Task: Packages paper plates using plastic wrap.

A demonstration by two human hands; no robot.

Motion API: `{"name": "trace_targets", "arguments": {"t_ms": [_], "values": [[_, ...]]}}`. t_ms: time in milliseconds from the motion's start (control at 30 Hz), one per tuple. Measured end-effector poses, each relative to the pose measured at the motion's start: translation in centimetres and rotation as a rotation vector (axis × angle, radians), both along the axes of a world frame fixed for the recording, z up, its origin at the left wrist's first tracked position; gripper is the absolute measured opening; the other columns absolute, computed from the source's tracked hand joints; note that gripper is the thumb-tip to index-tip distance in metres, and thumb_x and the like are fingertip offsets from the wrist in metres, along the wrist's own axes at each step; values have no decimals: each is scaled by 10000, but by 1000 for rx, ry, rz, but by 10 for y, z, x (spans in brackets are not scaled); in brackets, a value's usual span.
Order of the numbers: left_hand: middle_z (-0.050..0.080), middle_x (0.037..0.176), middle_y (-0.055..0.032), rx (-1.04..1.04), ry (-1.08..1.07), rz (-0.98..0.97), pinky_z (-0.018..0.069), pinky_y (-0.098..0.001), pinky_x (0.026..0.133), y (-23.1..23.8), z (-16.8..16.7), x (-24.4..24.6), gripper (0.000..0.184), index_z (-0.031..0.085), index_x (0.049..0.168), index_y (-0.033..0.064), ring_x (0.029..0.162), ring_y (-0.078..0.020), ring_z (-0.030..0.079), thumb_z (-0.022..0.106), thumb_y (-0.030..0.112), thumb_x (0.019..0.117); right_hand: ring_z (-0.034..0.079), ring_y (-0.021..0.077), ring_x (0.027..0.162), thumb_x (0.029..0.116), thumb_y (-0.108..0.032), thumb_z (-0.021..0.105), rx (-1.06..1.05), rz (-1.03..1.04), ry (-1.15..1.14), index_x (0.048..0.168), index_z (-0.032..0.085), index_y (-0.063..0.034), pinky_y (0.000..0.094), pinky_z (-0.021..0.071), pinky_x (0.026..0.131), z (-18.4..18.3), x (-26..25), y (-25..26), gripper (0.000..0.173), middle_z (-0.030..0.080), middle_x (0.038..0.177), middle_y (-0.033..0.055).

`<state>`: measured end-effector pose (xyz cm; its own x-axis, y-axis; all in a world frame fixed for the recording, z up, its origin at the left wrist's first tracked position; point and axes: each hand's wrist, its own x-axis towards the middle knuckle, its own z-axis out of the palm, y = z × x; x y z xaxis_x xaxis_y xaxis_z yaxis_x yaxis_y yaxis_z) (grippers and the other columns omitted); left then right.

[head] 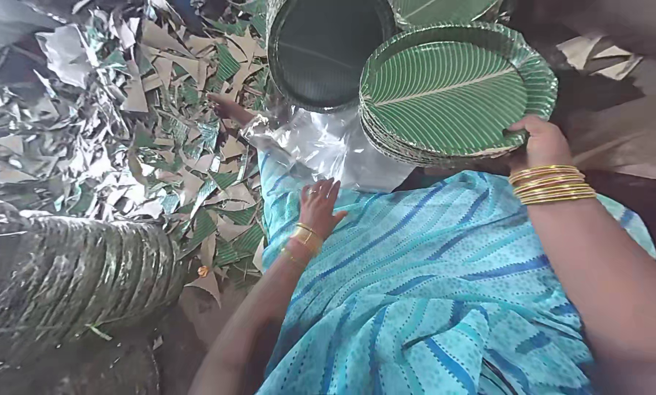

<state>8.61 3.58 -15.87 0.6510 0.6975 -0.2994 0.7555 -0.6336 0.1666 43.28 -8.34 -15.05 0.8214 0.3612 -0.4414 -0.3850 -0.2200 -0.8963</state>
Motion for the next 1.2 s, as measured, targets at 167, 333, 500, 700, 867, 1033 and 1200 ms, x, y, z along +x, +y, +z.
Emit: {"name": "trace_targets", "arguments": {"t_ms": [167,333,500,700,867,1033,1200], "values": [[474,1556,-153,-17,67,-68,91,-650,1223,4,-28,47,587,555,1445,59,1506,-343,339,644,419,990,561,90,723,919,-233,578,-9,-59,34,1050,579,-150,306,486,629,-5,1,-9,155,560,878,-3],[709,1215,-203,154,-117,-132,187,-661,1201,3,-27,40,278,740,1117,-34,1270,-381,607,511,95,1025,546,58,675,926,-217,571,-32,-31,2,1022,578,-147,262,470,591,2,0,-5,119,552,835,-20],[757,1064,-196,313,-416,-102,303,-691,1135,29,12,-17,224,775,1006,-17,1073,-386,711,560,33,967,537,69,773,970,-208,538,-120,186,-152,1084,594,-72,324,483,684,21,12,-27,185,563,928,14],[773,1020,-126,470,-527,23,510,-581,924,22,52,-99,242,794,969,48,998,-344,712,558,101,967,562,-61,554,998,-75,485,-21,275,-123,852,560,-168,123,488,524,21,52,-55,189,587,647,-126],[746,1133,-193,349,-439,222,585,-569,848,-2,34,-122,270,766,1072,-7,991,-374,744,512,-13,978,556,4,607,1041,-97,450,-530,267,-88,939,533,-120,145,472,560,57,9,-26,134,569,746,-31],[731,1073,-239,367,-511,307,582,-542,873,-10,10,-117,214,735,1092,-55,965,-390,732,592,44,969,478,502,1346,1023,-274,647,-531,583,-596,1519,402,26,681,349,1089,35,36,-52,629,492,1432,373],[731,963,-217,436,-554,233,582,-572,733,-4,7,-106,147,750,980,-21,840,-392,732,638,67,945,514,494,1344,1014,-264,593,-198,697,-1332,1345,615,46,663,396,1096,69,-68,-24,454,555,1429,302]]}}
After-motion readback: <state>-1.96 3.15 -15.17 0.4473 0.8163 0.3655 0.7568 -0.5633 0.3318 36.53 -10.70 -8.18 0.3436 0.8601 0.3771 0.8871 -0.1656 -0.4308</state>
